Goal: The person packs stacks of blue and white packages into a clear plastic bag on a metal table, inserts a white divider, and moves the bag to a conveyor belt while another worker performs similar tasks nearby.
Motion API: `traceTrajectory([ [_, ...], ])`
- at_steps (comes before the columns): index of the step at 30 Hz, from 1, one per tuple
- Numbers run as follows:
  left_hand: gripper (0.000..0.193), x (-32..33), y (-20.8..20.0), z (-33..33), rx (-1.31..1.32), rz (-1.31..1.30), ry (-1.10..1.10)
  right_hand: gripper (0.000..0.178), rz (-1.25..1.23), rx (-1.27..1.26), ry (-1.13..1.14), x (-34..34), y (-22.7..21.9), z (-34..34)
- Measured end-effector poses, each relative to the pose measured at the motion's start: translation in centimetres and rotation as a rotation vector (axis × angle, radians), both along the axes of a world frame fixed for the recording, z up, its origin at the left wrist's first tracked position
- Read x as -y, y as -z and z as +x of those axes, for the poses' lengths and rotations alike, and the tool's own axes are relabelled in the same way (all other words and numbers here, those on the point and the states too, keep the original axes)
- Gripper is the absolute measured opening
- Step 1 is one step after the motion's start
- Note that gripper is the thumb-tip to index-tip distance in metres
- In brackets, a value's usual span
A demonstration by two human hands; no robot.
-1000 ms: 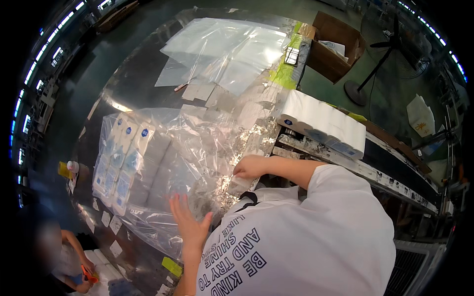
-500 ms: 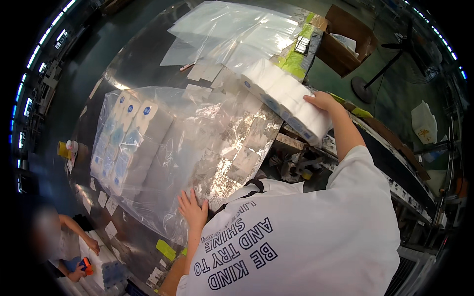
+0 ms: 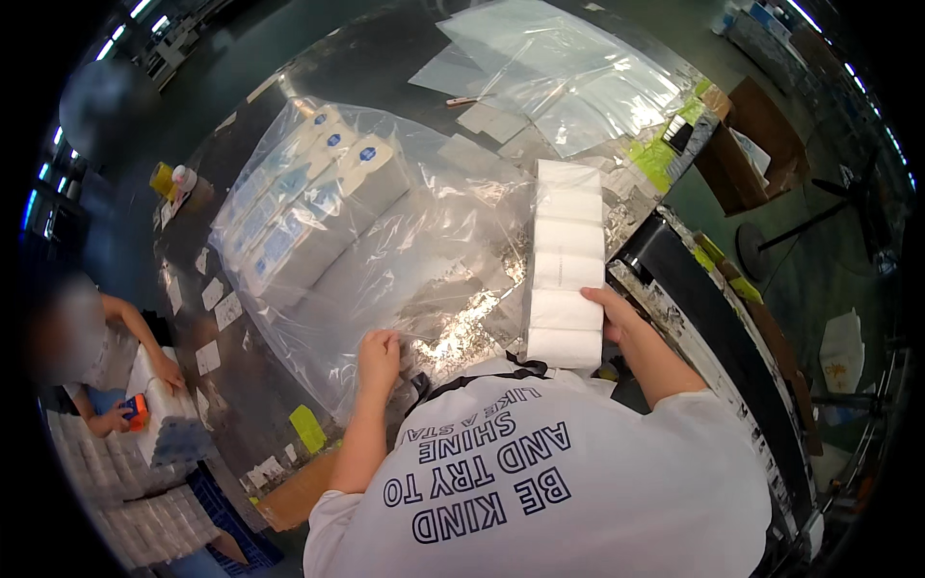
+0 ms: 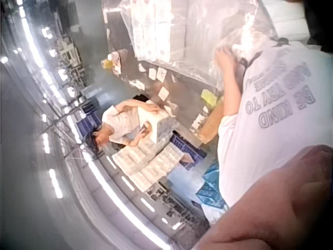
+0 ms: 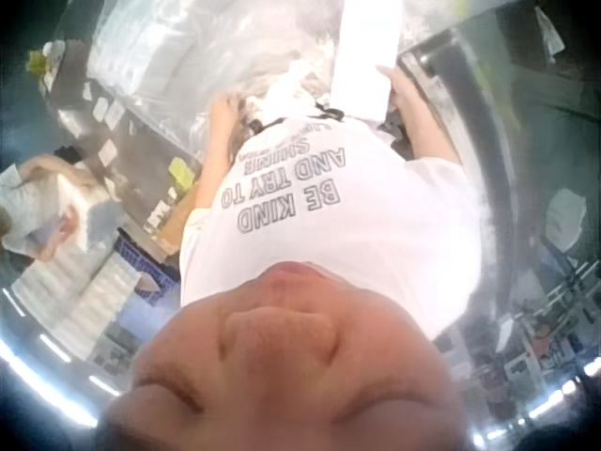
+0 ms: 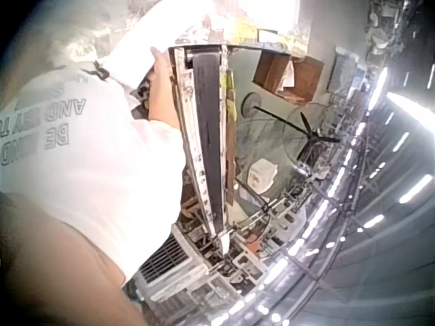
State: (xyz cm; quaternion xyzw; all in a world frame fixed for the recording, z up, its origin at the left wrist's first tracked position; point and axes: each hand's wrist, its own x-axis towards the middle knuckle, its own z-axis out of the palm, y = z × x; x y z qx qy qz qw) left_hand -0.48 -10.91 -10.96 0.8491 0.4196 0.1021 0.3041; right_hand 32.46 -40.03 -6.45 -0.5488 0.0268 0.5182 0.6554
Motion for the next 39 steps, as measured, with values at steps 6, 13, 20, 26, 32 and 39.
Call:
traceTrajectory([
  [6,0.020,-1.4,-7.0,1.9,0.132,-0.318,-0.107,0.067,0.162,-0.305,0.121,1.3,-1.1,2.2],
  [13,0.022,-3.7,-13.7,4.3,0.460,-0.552,-0.222,0.065,0.312,-0.393,-0.104,0.0,-2.9,4.2],
  [20,0.025,0.0,-20.8,5.2,0.598,-0.348,0.145,0.066,0.171,-0.448,-0.249,-3.6,0.2,1.1],
  [26,0.026,4.3,-22.7,1.9,0.513,-0.130,0.458,0.067,0.249,-0.539,-0.382,-8.0,-0.2,-3.0],
  [32,0.026,5.7,-21.8,1.6,0.461,-0.019,0.475,0.067,0.365,-0.353,-0.526,-21.8,-1.8,-9.4],
  [39,0.026,5.8,-20.3,0.4,-0.016,-0.286,0.567,0.084,0.289,0.449,-0.766,-29.3,-0.2,-9.0],
])
